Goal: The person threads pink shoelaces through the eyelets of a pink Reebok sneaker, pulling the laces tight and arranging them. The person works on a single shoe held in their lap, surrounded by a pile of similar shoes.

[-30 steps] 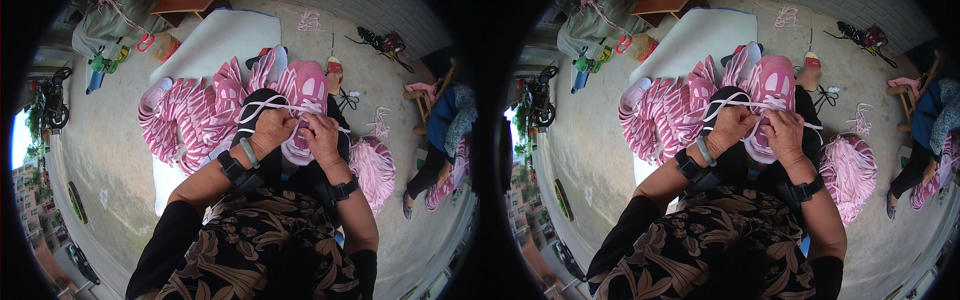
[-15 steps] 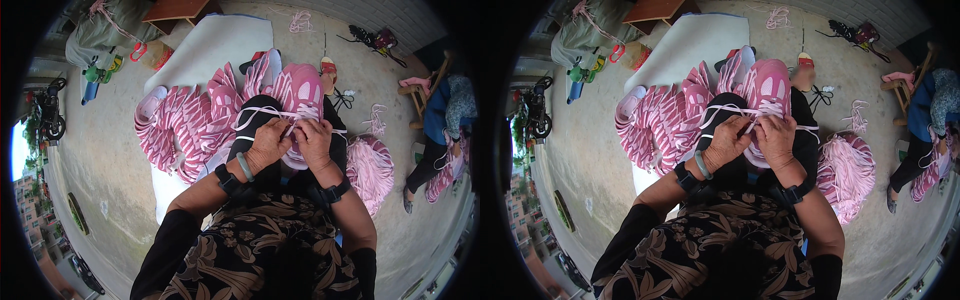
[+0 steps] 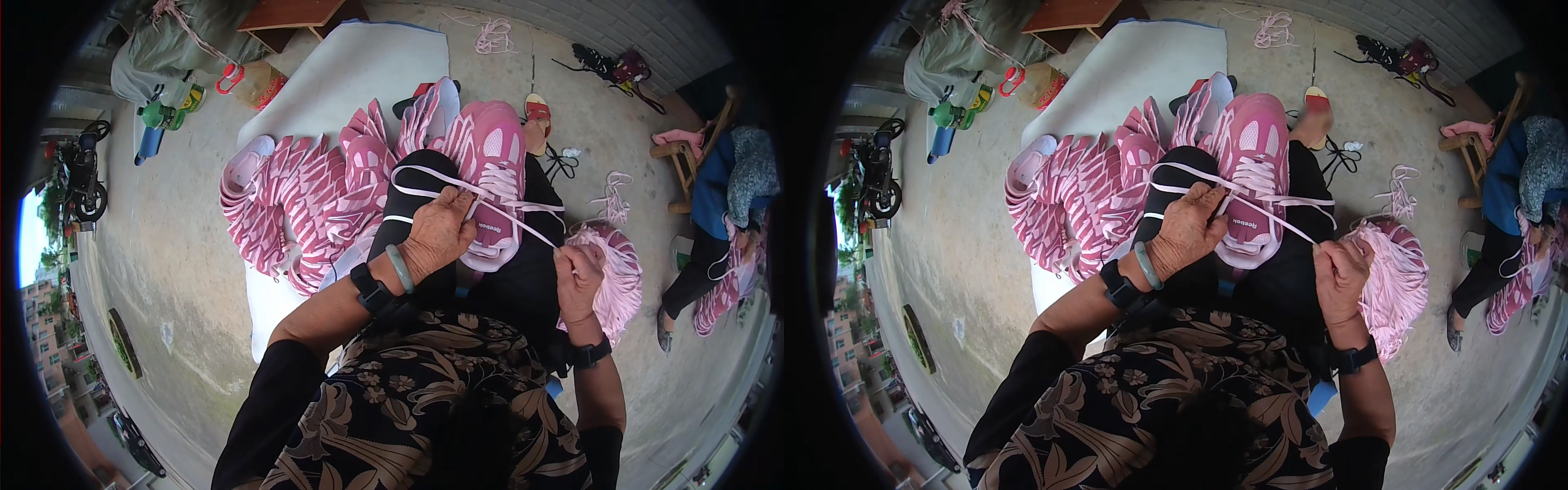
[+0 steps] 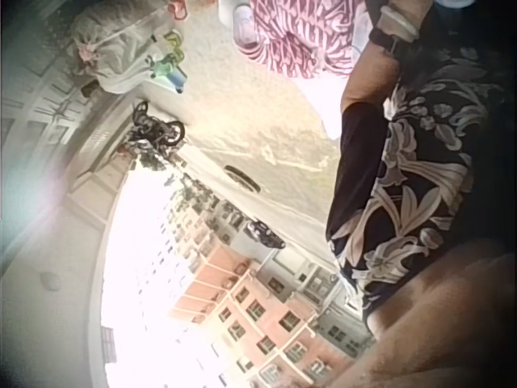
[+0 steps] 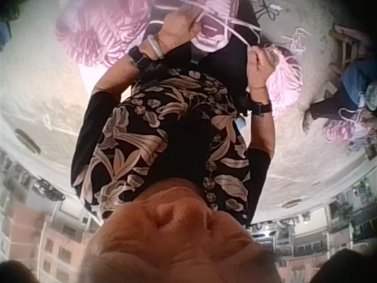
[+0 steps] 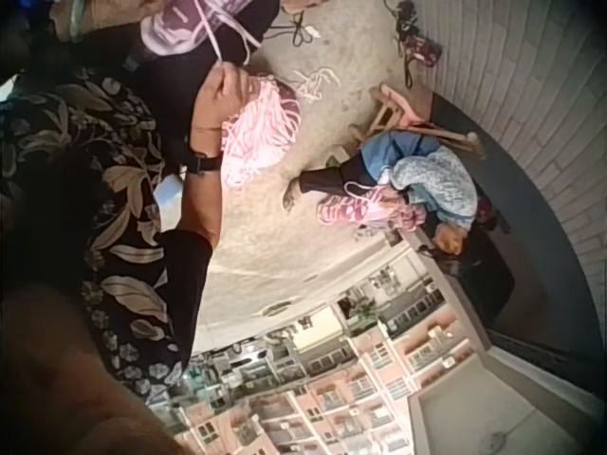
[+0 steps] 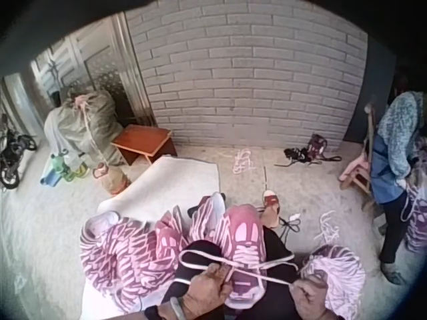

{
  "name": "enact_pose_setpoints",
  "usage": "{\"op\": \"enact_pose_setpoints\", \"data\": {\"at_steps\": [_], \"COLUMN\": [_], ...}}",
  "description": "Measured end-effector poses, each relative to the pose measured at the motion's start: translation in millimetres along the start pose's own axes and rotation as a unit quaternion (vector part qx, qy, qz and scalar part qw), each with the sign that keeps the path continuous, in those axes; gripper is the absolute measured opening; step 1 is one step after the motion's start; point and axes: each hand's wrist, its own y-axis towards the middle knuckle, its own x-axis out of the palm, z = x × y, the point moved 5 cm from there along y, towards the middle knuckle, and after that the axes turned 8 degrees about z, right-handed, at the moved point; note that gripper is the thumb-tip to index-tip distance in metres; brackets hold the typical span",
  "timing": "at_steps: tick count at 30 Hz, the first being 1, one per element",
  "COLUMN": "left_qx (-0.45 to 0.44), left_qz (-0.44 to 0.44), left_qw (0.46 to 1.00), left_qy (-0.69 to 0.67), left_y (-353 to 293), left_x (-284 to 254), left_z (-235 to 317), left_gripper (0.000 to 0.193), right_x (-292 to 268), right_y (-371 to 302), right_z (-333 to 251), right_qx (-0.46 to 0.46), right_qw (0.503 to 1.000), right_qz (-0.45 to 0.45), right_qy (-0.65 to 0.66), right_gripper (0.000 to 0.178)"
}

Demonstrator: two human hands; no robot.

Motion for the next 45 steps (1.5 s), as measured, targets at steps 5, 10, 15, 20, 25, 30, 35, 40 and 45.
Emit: {"op": "enact_pose_setpoints", "data": {"at_steps": [5, 10, 15, 20, 25, 30, 35, 40, 45], "left_qx": [-0.012, 0.032, 0.062, 0.061, 0.033, -0.091, -0.100, 0.059, -0.012], "left_qz": [-0.008, 0.065, 0.014, -0.075, -0.082, -0.099, -0.086, -0.103, -0.109], "left_qw": [0.999, 0.996, 0.990, 0.983, 0.990, 0.981, 0.991, 0.969, 0.988], "left_qy": [0.030, 0.051, 0.128, 0.154, 0.106, -0.137, -0.032, 0.218, 0.105], "left_y": [-2, 14, 34, 36, 36, 39, 42, 28, 31], "left_x": [-4, -26, -7, 9, 7, 0, -8, 0, 0], "left_z": [3, -8, -32, -50, -51, -67, -47, -37, -41], "left_gripper": [0.033, 0.025, 0.026, 0.023, 0.017, 0.018, 0.025, 0.025, 0.013], "right_x": [-86, -63, -22, 16, 44, 53, 63, 70, 72], "right_y": [-142, -136, -52, -2, 8, 15, 19, 14, 8], "right_z": [176, 161, 102, 28, 6, 2, 8, 11, 15], "right_qx": [0.351, 0.346, 0.020, -0.069, -0.067, -0.088, 0.029, 0.056, 0.041], "right_qw": [0.919, 0.926, 0.987, 0.990, 0.985, 0.982, 0.963, 0.953, 0.953], "right_qz": [0.141, -0.128, -0.133, -0.125, -0.154, -0.140, -0.207, -0.253, -0.244], "right_qy": [0.110, 0.083, -0.083, -0.010, 0.050, 0.094, 0.170, 0.159, 0.174], "right_gripper": [0.007, 0.005, 0.022, 0.029, 0.024, 0.019, 0.019, 0.021, 0.018]}}
